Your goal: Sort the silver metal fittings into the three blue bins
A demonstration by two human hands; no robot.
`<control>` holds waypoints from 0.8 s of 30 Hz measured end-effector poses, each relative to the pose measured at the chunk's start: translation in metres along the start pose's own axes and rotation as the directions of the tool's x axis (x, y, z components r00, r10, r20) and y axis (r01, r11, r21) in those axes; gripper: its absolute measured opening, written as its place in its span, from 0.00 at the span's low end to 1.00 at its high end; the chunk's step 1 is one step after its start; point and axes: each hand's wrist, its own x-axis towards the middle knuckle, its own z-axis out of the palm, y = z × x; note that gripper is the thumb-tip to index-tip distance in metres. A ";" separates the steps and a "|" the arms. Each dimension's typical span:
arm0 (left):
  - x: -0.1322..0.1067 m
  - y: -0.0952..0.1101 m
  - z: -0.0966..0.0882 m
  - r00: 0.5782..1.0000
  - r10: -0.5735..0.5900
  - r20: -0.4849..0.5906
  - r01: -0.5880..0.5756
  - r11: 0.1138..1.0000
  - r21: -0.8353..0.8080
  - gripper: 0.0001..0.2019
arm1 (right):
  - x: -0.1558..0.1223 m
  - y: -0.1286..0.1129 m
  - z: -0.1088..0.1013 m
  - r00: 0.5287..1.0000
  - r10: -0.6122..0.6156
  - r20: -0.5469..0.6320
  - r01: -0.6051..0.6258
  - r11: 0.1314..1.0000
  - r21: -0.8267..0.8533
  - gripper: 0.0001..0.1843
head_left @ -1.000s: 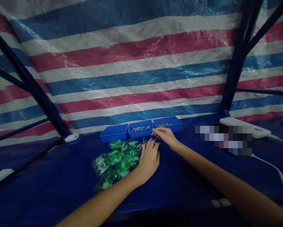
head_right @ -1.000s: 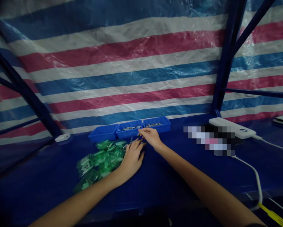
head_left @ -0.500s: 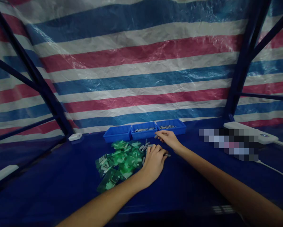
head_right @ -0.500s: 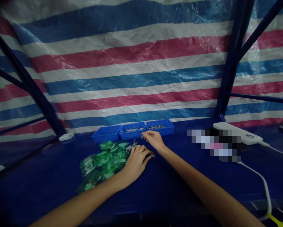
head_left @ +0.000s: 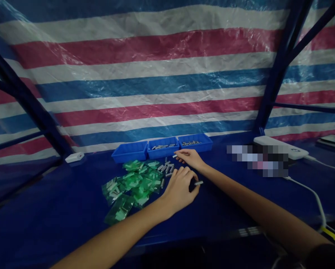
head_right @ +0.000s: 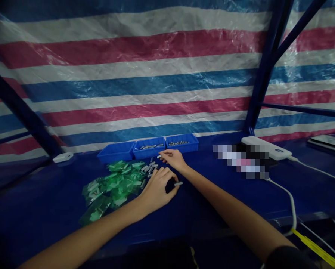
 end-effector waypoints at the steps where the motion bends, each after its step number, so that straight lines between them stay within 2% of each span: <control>1: -0.001 0.001 0.000 1.000 0.003 -0.001 -0.003 1.000 -0.003 0.04 | 0.000 0.001 0.000 1.000 -0.008 0.002 0.008 1.000 -0.008 0.11; 6: -0.003 0.005 0.001 1.000 0.003 0.009 -0.003 1.000 -0.008 0.05 | 0.001 -0.006 0.000 0.999 -0.022 -0.037 0.022 1.000 -0.019 0.13; 10: -0.002 0.005 0.001 1.000 -0.021 0.002 0.021 0.999 -0.049 0.04 | -0.003 -0.020 0.003 0.998 -0.054 0.029 0.047 0.977 0.206 0.21; 12: -0.001 0.003 0.000 0.997 -0.066 -0.028 0.063 0.993 -0.098 0.03 | -0.005 -0.025 0.005 0.996 -0.062 0.062 0.045 0.969 0.243 0.22; 15: 0.004 -0.003 -0.002 0.976 -0.191 -0.109 0.155 0.948 -0.277 0.03 | -0.008 -0.028 0.006 0.995 -0.015 0.099 -0.006 0.980 0.199 0.16; 17: 0.008 -0.008 -0.004 0.937 -0.308 -0.164 0.208 0.869 -0.449 0.04 | -0.008 -0.029 0.005 0.992 0.036 0.120 -0.059 0.979 0.193 0.18; 19: 0.012 -0.014 -0.004 0.876 -0.430 -0.217 0.228 0.767 -0.599 0.06 | -0.010 -0.028 0.005 0.992 0.065 0.111 -0.087 0.976 0.202 0.22; 22: 0.015 -0.022 -0.005 0.775 -0.570 -0.271 0.210 0.638 -0.741 0.10 | -0.012 -0.028 0.005 0.998 0.007 0.069 -0.018 0.986 0.164 0.22; 24: 0.016 -0.026 -0.005 0.725 -0.623 -0.293 0.200 0.597 -0.777 0.11 | -0.013 -0.029 0.007 0.997 -0.059 0.059 0.052 0.992 0.115 0.19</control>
